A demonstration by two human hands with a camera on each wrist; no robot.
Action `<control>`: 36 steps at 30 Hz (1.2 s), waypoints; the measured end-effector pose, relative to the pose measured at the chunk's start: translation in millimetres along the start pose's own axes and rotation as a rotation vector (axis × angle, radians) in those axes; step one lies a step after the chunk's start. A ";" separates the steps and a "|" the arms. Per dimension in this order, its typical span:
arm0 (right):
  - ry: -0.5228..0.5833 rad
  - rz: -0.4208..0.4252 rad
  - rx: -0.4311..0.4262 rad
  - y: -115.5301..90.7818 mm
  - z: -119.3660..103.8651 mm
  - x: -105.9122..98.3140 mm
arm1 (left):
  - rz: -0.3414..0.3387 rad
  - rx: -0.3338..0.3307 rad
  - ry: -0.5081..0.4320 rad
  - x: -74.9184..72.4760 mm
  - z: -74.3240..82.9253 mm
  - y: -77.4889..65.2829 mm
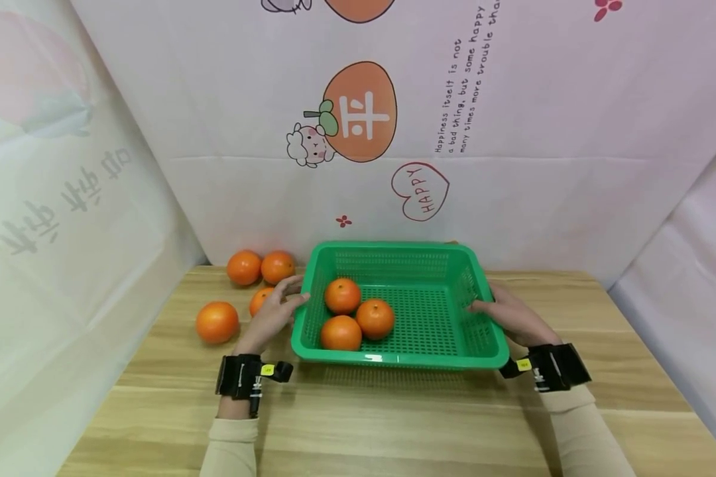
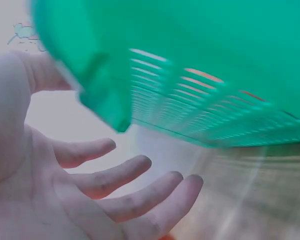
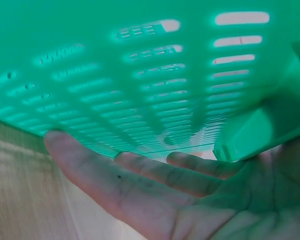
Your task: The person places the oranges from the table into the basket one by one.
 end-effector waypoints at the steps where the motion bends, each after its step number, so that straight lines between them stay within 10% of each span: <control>1: -0.001 -0.001 -0.002 0.0 0.2 -0.1 | 0.002 0.005 -0.015 -1.9 2.4 -1.8; 12: -0.014 -0.004 -0.003 -1.2 3.8 -0.3 | 0.195 0.043 0.060 -40.7 13.9 -13.6; 27: -0.016 -0.013 -0.015 0.4 2.4 -1.2 | 0.773 0.194 0.201 -103.1 -1.4 -43.9; 36: 0.001 -0.005 0.005 1.9 2.3 -1.0 | 0.914 0.084 0.186 -127.4 -27.6 -55.3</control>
Point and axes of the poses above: each hand's wrist, its own y-axis towards the middle knuckle, its own x-axis out of the palm, z = x × y, the point moved 7 cm from there along y, towards the middle knuckle, and after that the axes turned 1 degree about x, right-handed, at the moved point
